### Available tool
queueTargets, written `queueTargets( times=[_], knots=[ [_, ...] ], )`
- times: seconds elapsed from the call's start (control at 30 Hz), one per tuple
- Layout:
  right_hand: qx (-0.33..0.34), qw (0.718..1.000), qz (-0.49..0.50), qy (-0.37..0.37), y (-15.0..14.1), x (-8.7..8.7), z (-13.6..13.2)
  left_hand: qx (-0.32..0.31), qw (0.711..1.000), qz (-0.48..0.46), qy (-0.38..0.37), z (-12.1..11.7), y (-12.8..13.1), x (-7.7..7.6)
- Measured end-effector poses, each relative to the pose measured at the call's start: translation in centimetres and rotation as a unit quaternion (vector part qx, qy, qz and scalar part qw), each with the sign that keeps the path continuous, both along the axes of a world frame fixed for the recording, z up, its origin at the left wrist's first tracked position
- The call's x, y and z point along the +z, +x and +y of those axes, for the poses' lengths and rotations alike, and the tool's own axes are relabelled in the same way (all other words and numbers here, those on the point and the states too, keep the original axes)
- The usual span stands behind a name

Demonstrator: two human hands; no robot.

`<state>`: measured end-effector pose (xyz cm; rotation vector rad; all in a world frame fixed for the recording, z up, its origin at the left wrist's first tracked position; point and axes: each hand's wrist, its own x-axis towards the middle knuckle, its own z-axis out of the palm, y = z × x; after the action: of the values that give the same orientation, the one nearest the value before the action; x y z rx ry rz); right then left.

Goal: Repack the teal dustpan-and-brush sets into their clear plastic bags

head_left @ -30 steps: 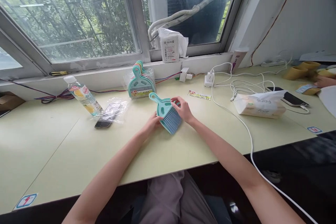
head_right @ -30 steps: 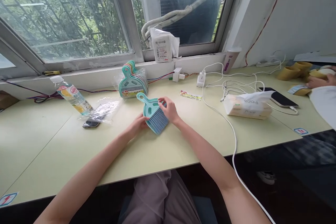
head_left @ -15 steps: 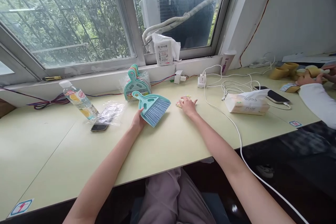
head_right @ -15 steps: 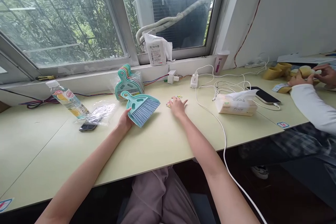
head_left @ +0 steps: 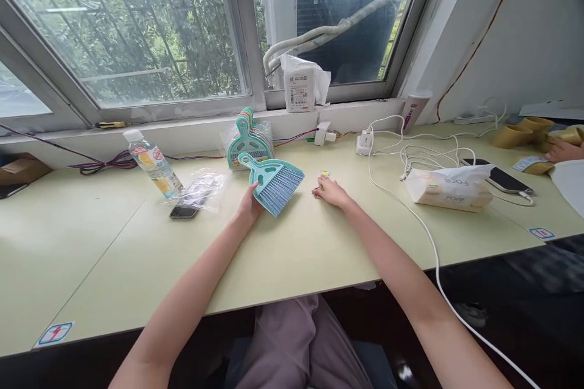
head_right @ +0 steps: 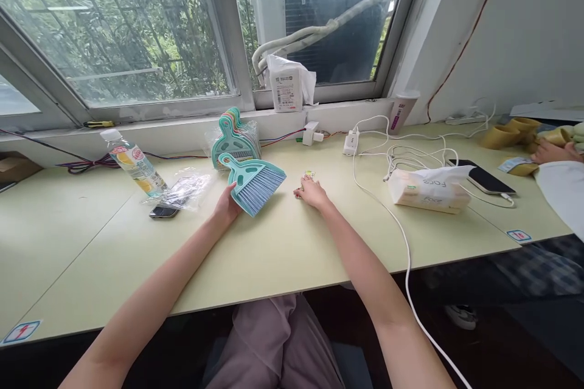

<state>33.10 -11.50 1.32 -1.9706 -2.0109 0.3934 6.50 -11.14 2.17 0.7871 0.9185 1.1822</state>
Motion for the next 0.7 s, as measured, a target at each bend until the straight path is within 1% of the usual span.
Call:
queueTargets(
  times=[0.07, 0.17, 0.23, 0.3, 0.37, 0.4, 0.43, 0.47, 0.5, 0.53, 0.57, 0.63, 0.67, 0.7],
  knots=[
    [-0.015, 1.000, 0.018, 0.020, -0.5, 0.4, -0.6, -0.001, 1.000, -0.007, -0.007, -0.1, 0.1, 0.1],
    [-0.083, 0.992, 0.056, 0.079, -1.1, 0.8, -1.0, -0.008, 1.000, -0.016, -0.020, -0.1, 0.1, 0.2],
    [-0.114, 0.976, 0.135, 0.126, -1.2, 1.0, -0.9, -0.027, 0.999, -0.016, -0.023, -0.2, 0.0, 0.2],
    [-0.117, 0.944, 0.271, 0.149, -1.0, 1.3, -0.8, -0.066, 0.998, -0.019, -0.015, -0.3, -0.1, 0.2],
    [-0.099, 0.890, 0.413, 0.167, -0.8, 1.8, -0.8, -0.107, 0.994, -0.029, 0.002, -0.4, -0.2, 0.2],
    [-0.092, 0.860, 0.465, 0.189, -0.9, 2.1, -0.9, -0.122, 0.992, -0.034, 0.009, -0.5, -0.2, 0.1],
    [-0.090, 0.833, 0.498, 0.224, -1.1, 2.4, -1.1, -0.132, 0.990, -0.037, 0.014, -0.5, -0.2, 0.0],
    [-0.092, 0.813, 0.511, 0.264, -1.6, 2.6, -1.4, -0.137, 0.990, -0.040, 0.017, -0.5, -0.2, 0.0],
    [-0.092, 0.803, 0.509, 0.298, -2.2, 2.8, -1.7, -0.139, 0.989, -0.040, 0.019, -0.5, -0.2, -0.1],
    [-0.082, 0.806, 0.494, 0.316, -3.1, 2.8, -2.0, -0.138, 0.990, -0.040, 0.020, -0.4, -0.2, -0.2],
    [-0.056, 0.826, 0.471, 0.305, -4.1, 2.6, -2.4, -0.134, 0.990, -0.036, 0.018, -0.4, -0.2, -0.2],
    [0.038, 0.894, 0.393, 0.214, -6.4, 1.9, -3.0, -0.131, 0.991, -0.023, 0.017, -0.4, -0.1, -0.2],
    [0.075, 0.925, 0.333, 0.167, -7.5, 1.4, -3.3, -0.133, 0.991, -0.015, 0.020, -0.5, 0.0, -0.2],
    [0.108, 0.950, 0.263, 0.126, -8.5, 0.9, -3.6, -0.137, 0.990, -0.008, 0.027, -0.6, 0.1, -0.1]
  ],
)
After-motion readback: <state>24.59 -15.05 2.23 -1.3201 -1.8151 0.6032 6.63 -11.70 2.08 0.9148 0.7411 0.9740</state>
